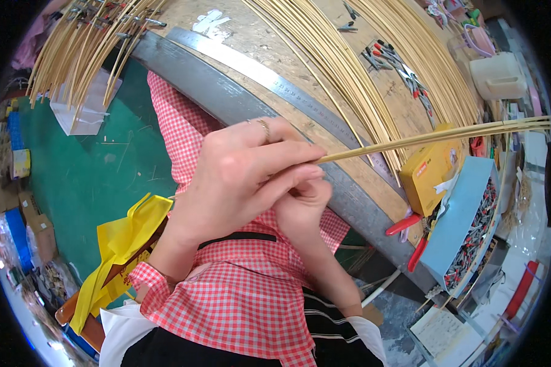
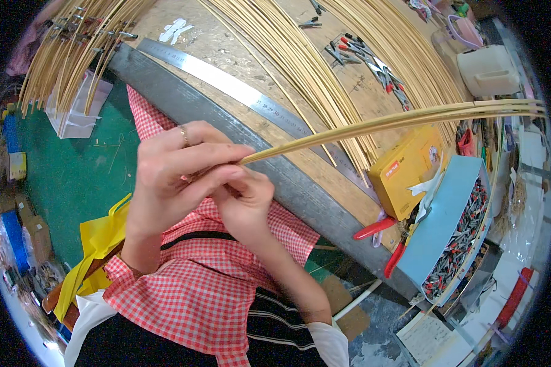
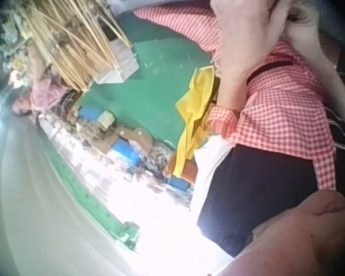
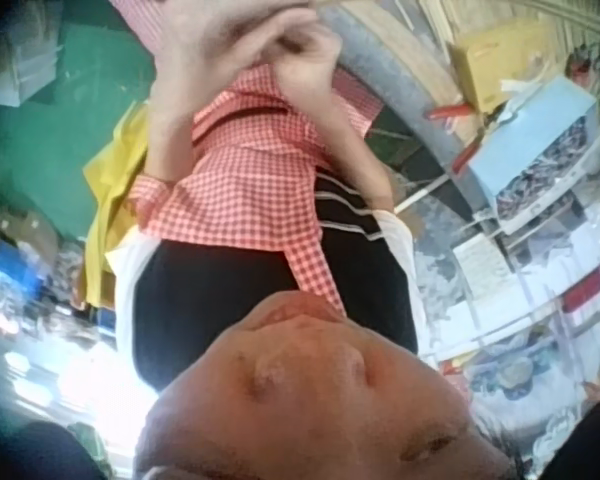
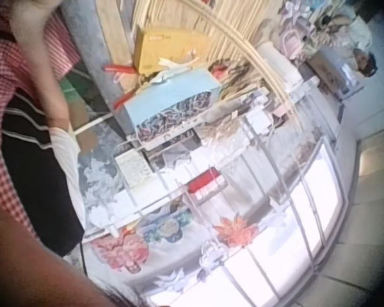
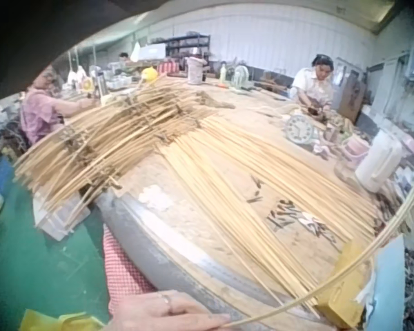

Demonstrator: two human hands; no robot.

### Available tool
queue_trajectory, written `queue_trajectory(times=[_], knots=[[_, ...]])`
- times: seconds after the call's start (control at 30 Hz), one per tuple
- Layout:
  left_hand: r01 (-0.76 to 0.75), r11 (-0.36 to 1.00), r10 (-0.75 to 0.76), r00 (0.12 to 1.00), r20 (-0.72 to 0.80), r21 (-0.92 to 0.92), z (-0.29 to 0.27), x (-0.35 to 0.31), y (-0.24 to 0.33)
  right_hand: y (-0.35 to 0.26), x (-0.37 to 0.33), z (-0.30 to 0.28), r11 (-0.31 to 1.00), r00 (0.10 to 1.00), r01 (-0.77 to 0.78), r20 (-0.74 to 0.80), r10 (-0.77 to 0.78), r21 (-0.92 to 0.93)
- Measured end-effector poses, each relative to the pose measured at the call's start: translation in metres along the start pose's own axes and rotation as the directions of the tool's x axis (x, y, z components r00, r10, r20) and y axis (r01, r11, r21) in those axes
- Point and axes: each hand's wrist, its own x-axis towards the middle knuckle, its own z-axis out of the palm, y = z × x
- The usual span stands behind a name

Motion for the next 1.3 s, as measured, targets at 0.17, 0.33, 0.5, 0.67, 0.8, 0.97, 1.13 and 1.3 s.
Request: queue_trajectory(times=[0.17,0.33,0.5,0.67,0.8,0.97,1.13,1.3], knots=[[-0.001,1.0,0.001,1.0,-0.011,0.003,0.003,-0.004,-0.005,-0.001,0.005,-0.009,0.993,0.991,0.014,0.134,0.002,-0.12],[-0.023,1.0,0.023,1.0,-0.007,-0.011,0.005,-0.003,-0.007,-0.04,0.025,-0.062,1.0,1.0,-0.017,-0.025,0.017,0.014],[-0.037,0.999,0.038,0.994,0.103,-0.011,0.005,-0.002,-0.011,-0.056,0.038,-0.092,0.983,0.98,0.055,-0.198,-0.02,0.177],[-0.017,1.0,0.02,0.981,0.191,-0.016,0.001,-0.003,-0.016,-0.055,0.033,-0.094,0.973,0.979,0.0,-0.2,0.047,0.231],[-0.006,1.0,0.01,0.974,0.228,-0.02,-0.004,-0.003,-0.022,-0.046,0.031,-0.096,0.979,0.989,0.01,-0.148,0.021,0.202],[-0.007,0.999,0.018,0.967,0.254,-0.043,-0.006,-0.002,-0.028,-0.044,0.031,-0.092,0.971,0.989,0.014,-0.146,0.022,0.237],[0.033,0.99,-0.002,0.976,0.219,-0.139,0.002,-0.002,-0.03,-0.04,0.028,-0.089,0.972,0.988,0.027,-0.152,0.009,0.233],[0.192,0.907,-0.097,0.961,0.259,-0.374,0.013,-0.001,-0.019,-0.038,0.026,-0.076,0.975,0.998,0.037,-0.056,-0.025,0.218]])
